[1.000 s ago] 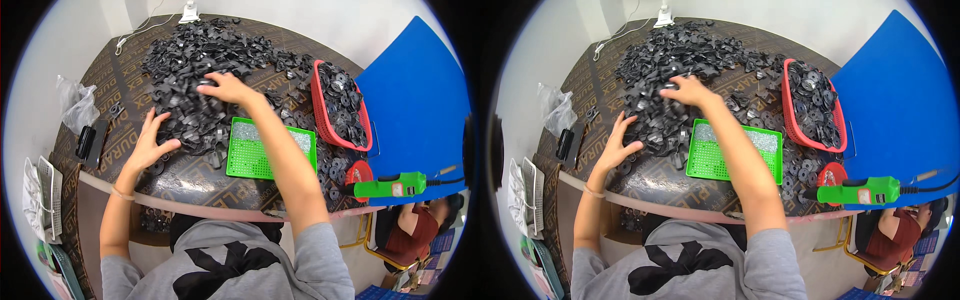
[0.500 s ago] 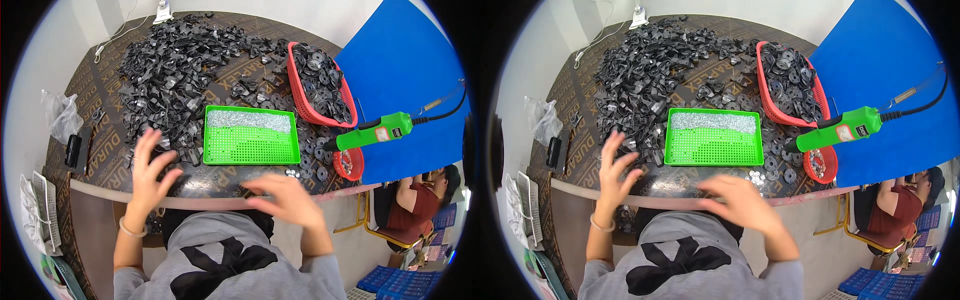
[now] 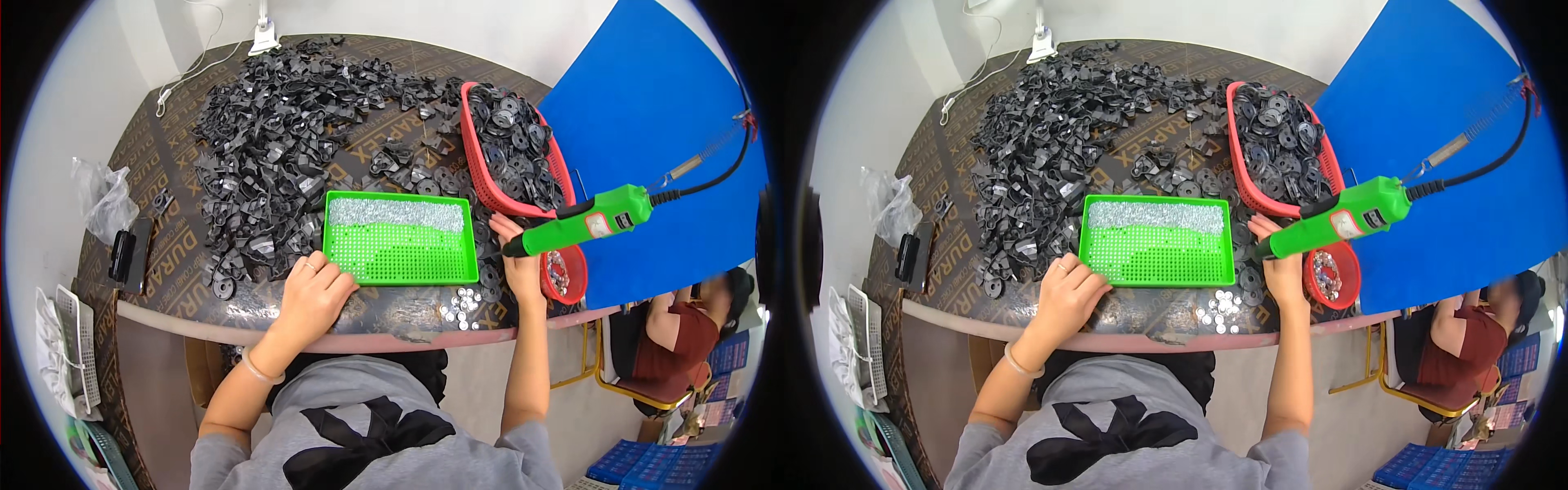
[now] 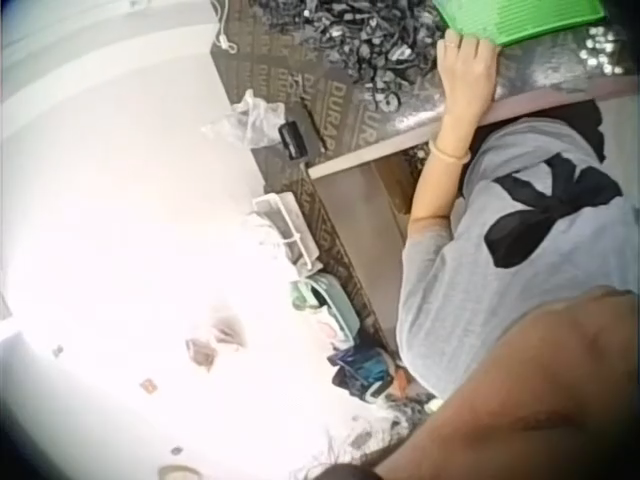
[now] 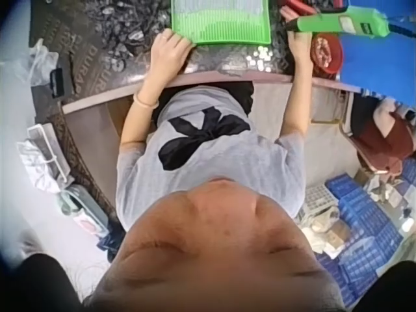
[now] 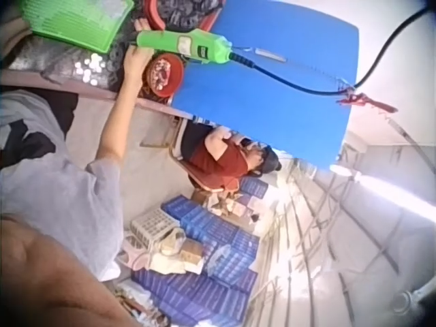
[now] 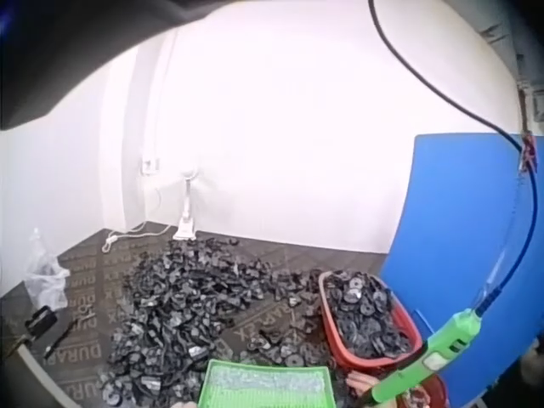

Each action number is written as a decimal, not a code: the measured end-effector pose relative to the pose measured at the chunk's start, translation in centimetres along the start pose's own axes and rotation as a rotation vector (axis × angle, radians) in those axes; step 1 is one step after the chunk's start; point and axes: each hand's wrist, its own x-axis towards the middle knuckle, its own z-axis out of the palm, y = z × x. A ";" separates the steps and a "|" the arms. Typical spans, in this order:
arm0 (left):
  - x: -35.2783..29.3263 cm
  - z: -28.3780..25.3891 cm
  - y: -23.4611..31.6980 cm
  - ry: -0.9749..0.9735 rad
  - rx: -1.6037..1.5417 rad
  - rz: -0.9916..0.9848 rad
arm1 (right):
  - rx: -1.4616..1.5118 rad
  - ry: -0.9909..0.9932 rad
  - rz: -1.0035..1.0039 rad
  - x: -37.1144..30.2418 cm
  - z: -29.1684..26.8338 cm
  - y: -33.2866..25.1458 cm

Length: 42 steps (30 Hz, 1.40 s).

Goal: Assembling black plastic toy components using screws and an electric screwdriver at a factory workbench.

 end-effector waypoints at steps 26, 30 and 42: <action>-1.0 -1.9 0.2 -0.055 -0.106 -0.144 | 0.149 -0.401 0.100 4.4 1.9 -0.4; -1.1 -1.9 0.2 -0.049 -0.101 -0.170 | 0.076 -0.437 0.100 2.8 -0.6 -0.6; -2.0 -3.7 -0.2 -0.115 -0.188 -0.171 | 0.060 -0.471 -0.170 8.4 5.9 1.9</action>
